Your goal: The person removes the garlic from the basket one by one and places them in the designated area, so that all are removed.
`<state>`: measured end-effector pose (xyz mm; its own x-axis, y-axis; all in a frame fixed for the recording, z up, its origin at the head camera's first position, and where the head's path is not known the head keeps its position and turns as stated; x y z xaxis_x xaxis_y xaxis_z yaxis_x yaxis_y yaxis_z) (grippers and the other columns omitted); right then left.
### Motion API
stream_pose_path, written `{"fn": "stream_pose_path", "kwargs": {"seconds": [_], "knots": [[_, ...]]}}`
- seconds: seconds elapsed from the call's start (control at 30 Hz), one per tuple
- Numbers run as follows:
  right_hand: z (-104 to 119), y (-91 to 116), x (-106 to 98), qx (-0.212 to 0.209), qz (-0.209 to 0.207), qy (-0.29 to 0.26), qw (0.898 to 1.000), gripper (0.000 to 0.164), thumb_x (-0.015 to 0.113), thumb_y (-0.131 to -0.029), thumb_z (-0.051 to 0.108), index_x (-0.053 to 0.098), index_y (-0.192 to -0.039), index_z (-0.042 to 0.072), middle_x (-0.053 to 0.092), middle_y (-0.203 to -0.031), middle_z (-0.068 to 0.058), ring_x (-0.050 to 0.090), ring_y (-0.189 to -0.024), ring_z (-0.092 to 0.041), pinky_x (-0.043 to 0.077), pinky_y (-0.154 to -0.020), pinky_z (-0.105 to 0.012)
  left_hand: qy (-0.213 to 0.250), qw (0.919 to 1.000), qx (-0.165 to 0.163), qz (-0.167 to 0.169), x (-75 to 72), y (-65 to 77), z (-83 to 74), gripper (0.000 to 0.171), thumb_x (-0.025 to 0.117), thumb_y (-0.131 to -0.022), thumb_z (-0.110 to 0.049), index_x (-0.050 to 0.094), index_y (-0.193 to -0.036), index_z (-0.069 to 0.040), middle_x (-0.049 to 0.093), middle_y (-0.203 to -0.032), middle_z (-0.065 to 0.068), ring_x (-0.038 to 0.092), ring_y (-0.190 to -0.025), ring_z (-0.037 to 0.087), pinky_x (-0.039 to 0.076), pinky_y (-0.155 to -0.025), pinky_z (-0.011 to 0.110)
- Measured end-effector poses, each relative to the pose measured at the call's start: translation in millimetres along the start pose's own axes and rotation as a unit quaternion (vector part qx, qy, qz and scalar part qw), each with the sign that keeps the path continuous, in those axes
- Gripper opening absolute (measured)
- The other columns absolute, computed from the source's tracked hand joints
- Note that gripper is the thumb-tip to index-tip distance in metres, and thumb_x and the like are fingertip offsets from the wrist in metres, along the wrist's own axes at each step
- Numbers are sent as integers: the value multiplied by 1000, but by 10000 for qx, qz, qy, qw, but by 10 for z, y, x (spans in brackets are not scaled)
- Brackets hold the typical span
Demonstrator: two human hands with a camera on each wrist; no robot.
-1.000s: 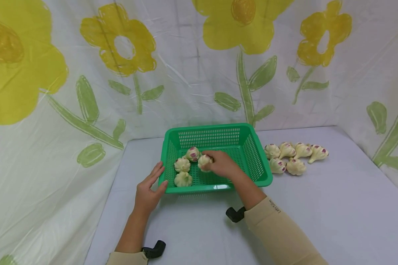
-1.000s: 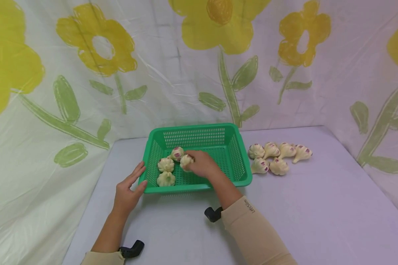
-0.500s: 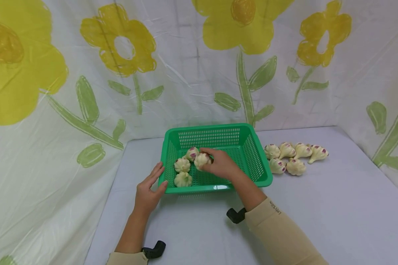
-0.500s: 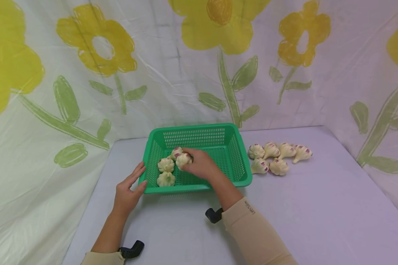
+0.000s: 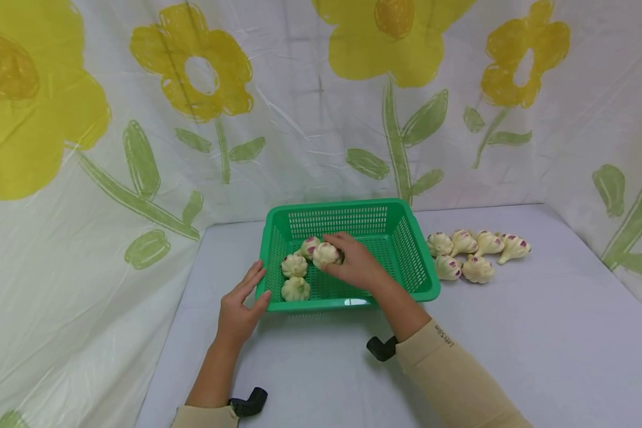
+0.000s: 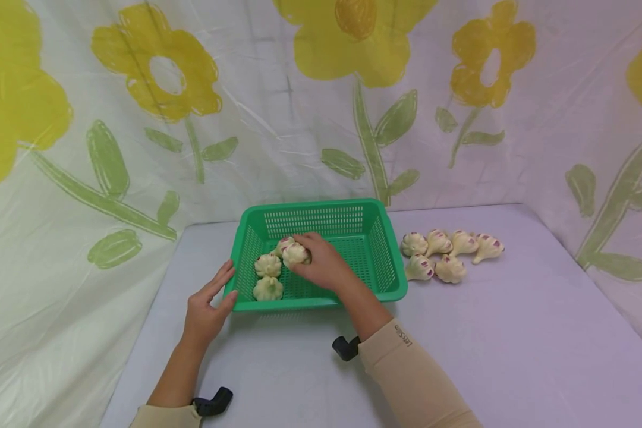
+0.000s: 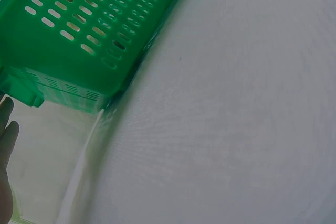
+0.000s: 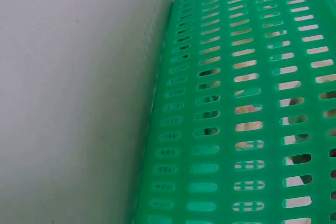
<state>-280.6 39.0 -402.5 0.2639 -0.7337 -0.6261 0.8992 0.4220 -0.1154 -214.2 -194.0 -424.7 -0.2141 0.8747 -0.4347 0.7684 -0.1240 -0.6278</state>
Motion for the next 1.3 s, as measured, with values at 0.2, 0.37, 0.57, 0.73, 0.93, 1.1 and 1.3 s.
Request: {"fn": "stream_pose_path", "kwargs": {"seconds": [0.2,0.37,0.57,0.73,0.93,1.1,1.3], "knots": [[55,0,-6,-399,-101,7,9992,57,71,-91,22,51,-142,5,48,-142,-12,60,-115,-27,55,-85,-41,69,9999,82,-131,-54,-78,-299,45,69,-81,6,60,-126,12,56,-135,29,51,-129,42,35,-107,11],[87,11,-10,-582,-123,3,9982,59,72,-91,24,51,-142,5,41,-154,-9,42,-140,-30,49,-100,-51,84,9999,-11,-122,-64,-104,-348,45,69,-80,6,61,-124,13,56,-134,30,50,-125,49,36,-107,11],[106,22,-8,-654,-129,-36,9978,61,72,-91,27,50,-144,7,37,-158,-4,19,-152,-23,40,-109,-55,-27,10000,-59,-2,-14,-64,-152,47,70,-81,6,60,-126,12,55,-137,28,50,-129,44,35,-107,11],[100,44,4,-620,-95,82,9980,64,71,-91,31,47,-147,13,37,-157,-6,33,-146,-24,49,-102,-51,-59,10000,-9,-12,19,-10,56,50,73,-80,3,61,-129,5,55,-140,21,51,-132,36,35,-107,11],[91,70,34,-536,33,308,9981,66,69,-92,33,43,-150,15,43,-154,-5,60,-122,-25,54,-87,-43,-54,10000,-44,38,18,14,100,51,73,-84,-4,61,-134,-4,54,-144,12,50,-135,20,37,-107,13],[100,78,47,-482,77,445,9978,67,67,-93,35,41,-151,16,43,-154,-4,63,-114,-21,53,-83,-39,-47,9999,-138,80,18,23,105,51,71,-86,-8,59,-136,-8,53,-146,8,48,-137,15,36,-108,14],[110,91,40,-387,41,383,9985,66,66,-93,37,41,-151,18,48,-150,-5,63,-108,-19,52,-82,-40,-12,10000,-79,57,20,23,100,52,72,-85,-6,60,-135,-7,53,-145,8,48,-137,17,37,-108,14]]}}
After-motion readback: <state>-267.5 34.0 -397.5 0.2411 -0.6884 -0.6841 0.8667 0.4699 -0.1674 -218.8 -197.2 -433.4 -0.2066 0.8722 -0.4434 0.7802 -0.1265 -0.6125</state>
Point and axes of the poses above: each hand's wrist, its own y-axis away from the middle knuckle, its own x-axis out of the palm, z = x × y, the point moved 9 cm from there along -y, towards the middle knuckle
